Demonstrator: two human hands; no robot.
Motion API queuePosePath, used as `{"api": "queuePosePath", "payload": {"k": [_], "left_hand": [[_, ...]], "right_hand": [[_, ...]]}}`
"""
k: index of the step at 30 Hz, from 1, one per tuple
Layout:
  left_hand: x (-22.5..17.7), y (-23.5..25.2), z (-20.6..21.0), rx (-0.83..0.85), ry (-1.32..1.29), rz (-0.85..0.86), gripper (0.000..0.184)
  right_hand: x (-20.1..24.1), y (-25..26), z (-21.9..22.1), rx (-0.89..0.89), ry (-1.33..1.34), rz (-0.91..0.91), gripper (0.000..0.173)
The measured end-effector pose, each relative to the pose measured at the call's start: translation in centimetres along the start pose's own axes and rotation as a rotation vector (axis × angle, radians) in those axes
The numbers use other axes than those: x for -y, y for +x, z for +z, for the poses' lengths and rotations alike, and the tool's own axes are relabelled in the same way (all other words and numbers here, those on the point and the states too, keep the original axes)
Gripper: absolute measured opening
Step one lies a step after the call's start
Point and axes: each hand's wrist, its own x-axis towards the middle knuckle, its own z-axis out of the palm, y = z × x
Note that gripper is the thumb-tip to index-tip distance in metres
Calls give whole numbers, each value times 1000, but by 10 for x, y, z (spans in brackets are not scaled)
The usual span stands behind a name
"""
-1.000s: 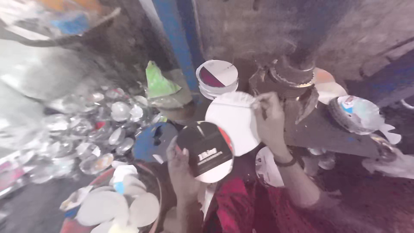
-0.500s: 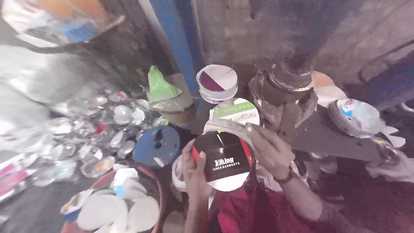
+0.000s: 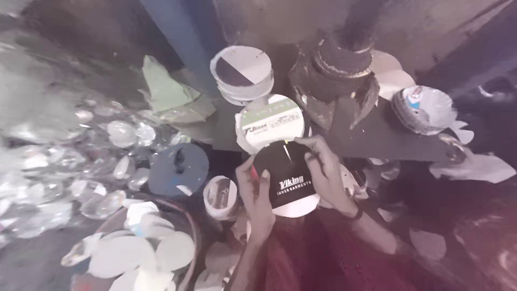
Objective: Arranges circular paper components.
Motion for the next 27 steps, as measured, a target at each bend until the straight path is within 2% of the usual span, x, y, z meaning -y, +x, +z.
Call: {"api": "queuePosePath", "payload": {"k": [3,5,8,10,13,15,18,20,21,23,25,27], "left_hand": [[-1,3,4,33,14,-7,42],[-5,2,11,1,-43,-11,45],[-12,6,27,-184,-105,-7,52],[-13,13,35,-286,-93,15,56],[-8,13,49,-291,-187,19,55],[-6,11,49,-184,-196,12,57],[-11,12,34,270,-70,-32,62],[-10,13,36,547,-55,-74,70],[-8,8,43,579,-80,-103,74],[-6,-4,66,447,-127,-165,77],[-3,-15,86,313,-113,-172,82],[1,-26,99,281,-107,-147,81]], "right_hand": [[-3,6,-8,6,-9,4,26],[-7,7,-13,2,138,86,25],[-1,-6,-12,-51,388,252,39],[7,-25,-6,-29,463,302,54],[8,-42,-7,-31,553,365,55],[-5,-33,-41,42,418,321,50],[-17,-11,-110,242,106,324,54],[-19,-4,-124,84,39,333,51],[-21,-3,-122,-47,53,314,45],[-25,-6,-110,-248,80,235,33],[-28,-15,-90,-369,76,149,37],[-27,-26,-73,-472,79,129,46]]}}
